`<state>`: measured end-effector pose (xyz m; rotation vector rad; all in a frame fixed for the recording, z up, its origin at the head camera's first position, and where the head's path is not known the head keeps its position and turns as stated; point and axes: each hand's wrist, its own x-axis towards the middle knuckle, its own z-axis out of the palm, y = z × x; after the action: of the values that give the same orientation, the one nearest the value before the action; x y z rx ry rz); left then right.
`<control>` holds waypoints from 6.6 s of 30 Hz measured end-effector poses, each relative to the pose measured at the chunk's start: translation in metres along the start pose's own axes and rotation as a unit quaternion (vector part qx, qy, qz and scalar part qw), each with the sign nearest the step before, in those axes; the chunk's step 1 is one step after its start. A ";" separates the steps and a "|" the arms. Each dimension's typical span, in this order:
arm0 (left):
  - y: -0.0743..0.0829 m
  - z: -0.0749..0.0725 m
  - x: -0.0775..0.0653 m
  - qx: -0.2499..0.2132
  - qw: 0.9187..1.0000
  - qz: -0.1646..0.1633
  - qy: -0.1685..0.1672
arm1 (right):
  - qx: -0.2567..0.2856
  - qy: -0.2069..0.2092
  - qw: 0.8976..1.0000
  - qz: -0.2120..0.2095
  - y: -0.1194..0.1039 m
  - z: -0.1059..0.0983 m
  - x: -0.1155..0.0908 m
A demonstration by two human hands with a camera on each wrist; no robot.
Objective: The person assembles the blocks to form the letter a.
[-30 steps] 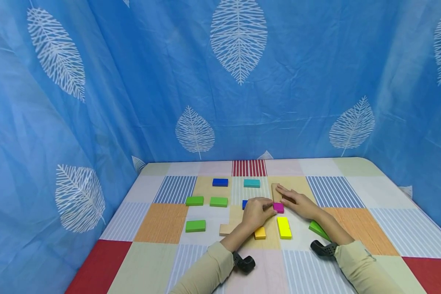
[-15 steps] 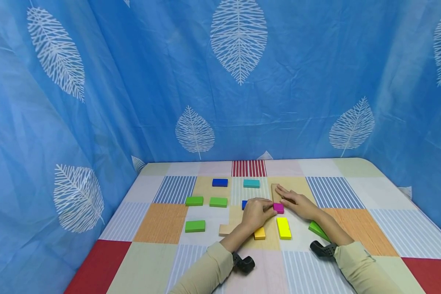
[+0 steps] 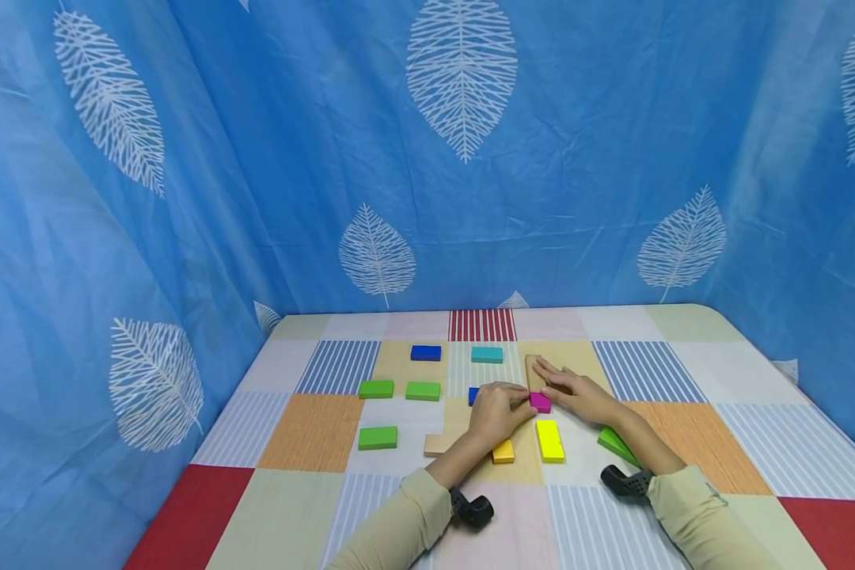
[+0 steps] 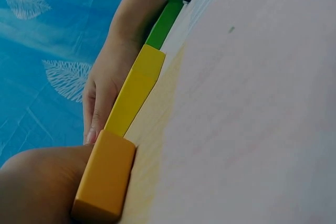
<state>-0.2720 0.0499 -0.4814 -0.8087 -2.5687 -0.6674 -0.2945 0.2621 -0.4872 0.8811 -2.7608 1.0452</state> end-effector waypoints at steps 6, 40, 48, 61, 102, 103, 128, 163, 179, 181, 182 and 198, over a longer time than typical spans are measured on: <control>0.001 -0.001 0.000 -0.005 1.000 -0.004 -0.005 | 0.006 -0.004 1.000 -0.001 -0.003 -0.001 0.000; 0.000 -0.004 0.001 -0.006 1.000 0.000 -0.007 | 0.009 0.016 1.000 -0.007 -0.004 -0.002 0.003; -0.001 -0.005 0.003 -0.024 1.000 0.001 -0.006 | 0.059 0.030 0.996 0.061 -0.005 -0.001 0.004; 0.018 -0.023 -0.016 -0.070 0.995 0.070 0.009 | 0.113 0.035 0.992 0.039 -0.037 -0.013 0.000; 0.019 -0.025 -0.033 -0.073 0.995 -0.028 -0.068 | 0.073 0.002 0.997 0.039 -0.045 -0.020 0.000; 0.019 -0.025 -0.033 -0.072 0.995 -0.027 -0.068 | 0.073 0.002 0.997 0.038 -0.045 -0.020 0.000; 0.020 -0.020 -0.036 -0.079 0.994 -0.031 -0.067 | 0.064 -0.001 0.997 0.034 -0.045 -0.016 0.000; 0.015 -0.017 -0.034 -0.069 0.995 -0.019 -0.068 | 0.065 0.008 0.997 0.033 -0.006 -0.004 0.005; 0.017 -0.018 -0.033 -0.070 0.993 -0.033 -0.084 | 0.066 -0.002 0.997 0.036 -0.009 -0.003 0.000; 0.017 -0.018 -0.032 -0.071 0.993 -0.033 -0.085 | 0.068 -0.014 0.997 0.045 -0.011 -0.004 -0.002; 0.017 -0.018 -0.032 -0.073 0.993 -0.034 -0.085 | 0.064 -0.019 0.996 0.051 -0.011 -0.004 -0.002; 0.016 -0.020 -0.032 -0.072 0.993 -0.021 -0.091 | 0.021 -0.025 0.998 0.047 -0.015 -0.003 -0.006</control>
<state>-0.2336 0.0373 -0.4750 -0.9010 -2.7316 -0.8367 -0.2820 0.2580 -0.4773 0.7985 -2.8570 1.1147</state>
